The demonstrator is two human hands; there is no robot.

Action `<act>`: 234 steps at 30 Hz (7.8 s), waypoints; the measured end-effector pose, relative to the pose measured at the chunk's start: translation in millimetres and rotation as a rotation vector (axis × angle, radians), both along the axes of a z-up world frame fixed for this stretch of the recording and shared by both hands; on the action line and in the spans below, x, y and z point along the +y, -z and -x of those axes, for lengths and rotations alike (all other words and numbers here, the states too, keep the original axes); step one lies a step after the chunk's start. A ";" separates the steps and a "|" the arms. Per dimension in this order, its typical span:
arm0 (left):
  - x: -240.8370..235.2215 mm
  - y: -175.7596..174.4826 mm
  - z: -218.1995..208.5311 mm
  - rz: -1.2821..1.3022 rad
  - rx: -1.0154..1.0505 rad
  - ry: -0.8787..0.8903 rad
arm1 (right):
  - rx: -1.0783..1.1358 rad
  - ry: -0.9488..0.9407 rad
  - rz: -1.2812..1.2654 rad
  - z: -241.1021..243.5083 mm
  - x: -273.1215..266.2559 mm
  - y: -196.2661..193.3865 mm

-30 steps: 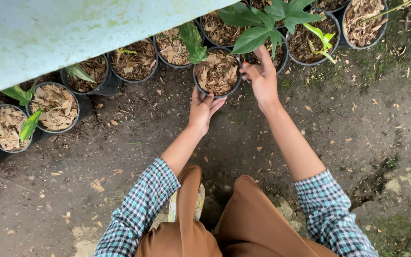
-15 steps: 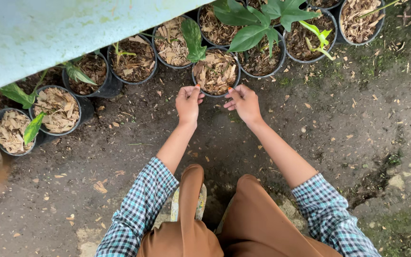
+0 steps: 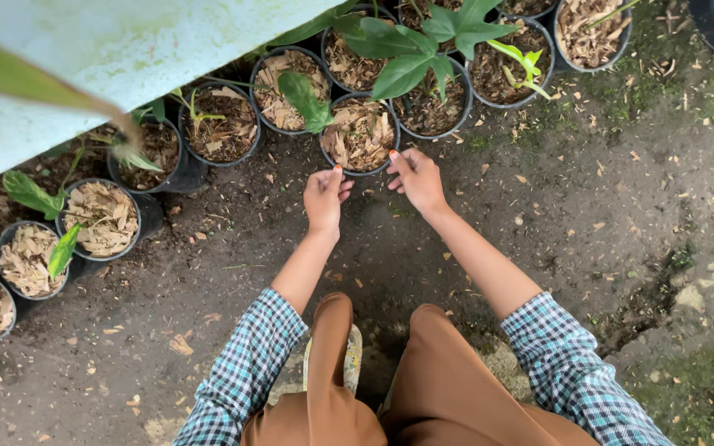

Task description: The person organizes potted plants on the ground by picking them up, carrying them across the garden center, and placing them among other plants on shelves and the floor.

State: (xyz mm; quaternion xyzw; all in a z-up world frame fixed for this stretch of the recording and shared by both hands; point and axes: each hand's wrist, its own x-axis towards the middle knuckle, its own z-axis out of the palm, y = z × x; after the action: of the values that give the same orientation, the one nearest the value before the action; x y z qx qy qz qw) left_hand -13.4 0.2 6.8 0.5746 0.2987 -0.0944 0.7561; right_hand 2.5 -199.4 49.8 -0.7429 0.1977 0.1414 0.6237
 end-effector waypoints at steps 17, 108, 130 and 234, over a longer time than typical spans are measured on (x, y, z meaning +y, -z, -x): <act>-63.6 -114.8 0.2 0.195 -0.198 0.372 | -0.178 0.460 -0.305 50.9 -32.6 -60.0; -441.9 -905.1 93.9 0.668 0.338 0.852 | -0.391 1.521 -0.770 312.5 -337.5 -878.2; -754.8 -922.9 15.3 0.605 0.410 1.262 | -0.726 1.757 -0.706 206.0 -583.7 -905.0; -2043.1 -839.8 -188.2 0.633 0.473 0.870 | -0.604 1.571 -0.971 -28.5 -1915.3 -858.1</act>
State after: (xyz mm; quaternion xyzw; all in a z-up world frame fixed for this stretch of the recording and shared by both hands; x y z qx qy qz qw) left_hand 174.8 -2042.9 846.6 0.3541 0.1534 -0.6060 0.6956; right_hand 31.0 -2114.8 908.0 -0.0657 0.3891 -0.4458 0.8035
